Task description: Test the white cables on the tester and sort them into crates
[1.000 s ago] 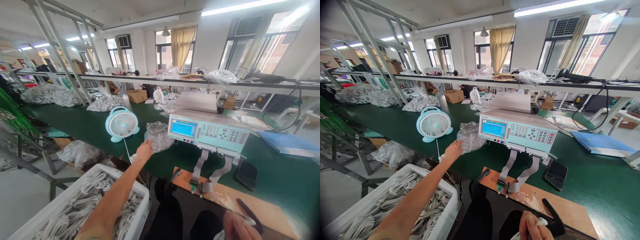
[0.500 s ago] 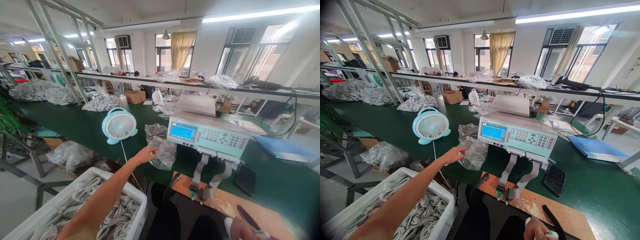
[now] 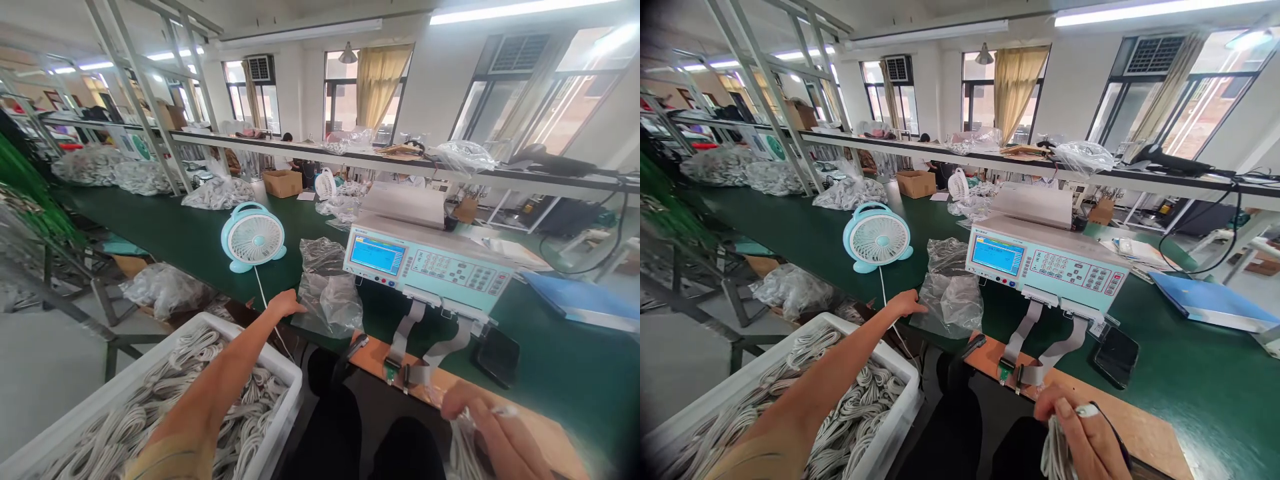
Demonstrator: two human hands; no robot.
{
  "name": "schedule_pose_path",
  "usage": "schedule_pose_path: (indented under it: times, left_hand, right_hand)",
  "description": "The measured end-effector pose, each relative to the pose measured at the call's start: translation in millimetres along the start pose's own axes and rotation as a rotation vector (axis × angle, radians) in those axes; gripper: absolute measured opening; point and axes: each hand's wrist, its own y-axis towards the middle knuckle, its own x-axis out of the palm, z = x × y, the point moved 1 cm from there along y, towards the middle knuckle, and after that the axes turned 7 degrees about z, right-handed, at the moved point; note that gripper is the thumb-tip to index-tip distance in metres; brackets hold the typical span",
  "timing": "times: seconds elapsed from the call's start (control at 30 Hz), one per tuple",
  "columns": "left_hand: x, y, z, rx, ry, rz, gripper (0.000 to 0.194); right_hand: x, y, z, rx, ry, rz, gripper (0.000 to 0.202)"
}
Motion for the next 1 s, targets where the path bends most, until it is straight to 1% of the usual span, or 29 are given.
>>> schedule_pose_path:
  times: [0.13,0.2,0.23,0.3,0.4,0.47,0.53,0.6,0.63,0.7,0.77,0.83,0.87,0.93,1.0]
  left_hand:
    - [7.9,-6,14,-0.007,-0.007,0.042,0.018]
    - [4.5,-12,21,0.016,-0.048,0.072,0.015]
    - [-0.6,-16,25,0.035,-0.076,0.099,0.013]
    - [-19.2,-25,33,0.081,-0.138,0.176,0.009]
    - [-62.5,-45,52,0.167,-0.208,0.316,0.012]
    - [-92.3,-65,72,0.308,-0.168,0.409,0.009]
    - [-114.7,-90,98,0.490,-0.047,0.444,0.005]
    - [-127.9,-116,125,0.617,0.071,0.400,0.005]
    - [-131.6,-128,137,0.645,0.100,0.356,0.006]
    - [-134.7,-148,159,0.685,0.093,0.270,0.008]
    - [-132.8,-164,176,0.731,0.026,0.190,0.010]
    - [-125.6,-178,188,0.735,-0.060,0.080,0.009]
    - [-120.0,-185,192,0.713,-0.108,0.004,0.009]
    - [-105.6,-198,198,0.653,-0.224,-0.168,0.008]
    - [-88.2,-207,201,0.633,-0.358,-0.319,0.009]
  right_hand:
    - [12,25,-29,-0.035,0.006,-0.170,0.038]
    - [19,37,-39,-0.058,0.024,-0.254,0.037]
    - [22,44,-43,-0.070,0.048,-0.293,0.038]
    - [26,57,-51,-0.101,0.124,-0.337,0.042]
    - [25,76,-67,-0.140,0.298,-0.339,0.043]
    - [21,87,-83,-0.159,0.455,-0.304,0.040]
    - [15,96,-103,-0.187,0.611,-0.250,0.038]
    - [9,103,-125,-0.242,0.732,-0.188,0.039]
    - [6,105,-135,-0.272,0.774,-0.152,0.039]
    - [2,108,-154,-0.320,0.823,-0.087,0.042]
    - [-1,109,-167,-0.342,0.836,-0.069,0.043]
    - [-4,108,-175,-0.345,0.831,-0.116,0.045]
    - [-5,107,-177,-0.340,0.822,-0.159,0.046]
    - [-7,104,-175,-0.310,0.797,-0.253,0.046]
    - [-11,99,-168,-0.250,0.763,-0.345,0.046]
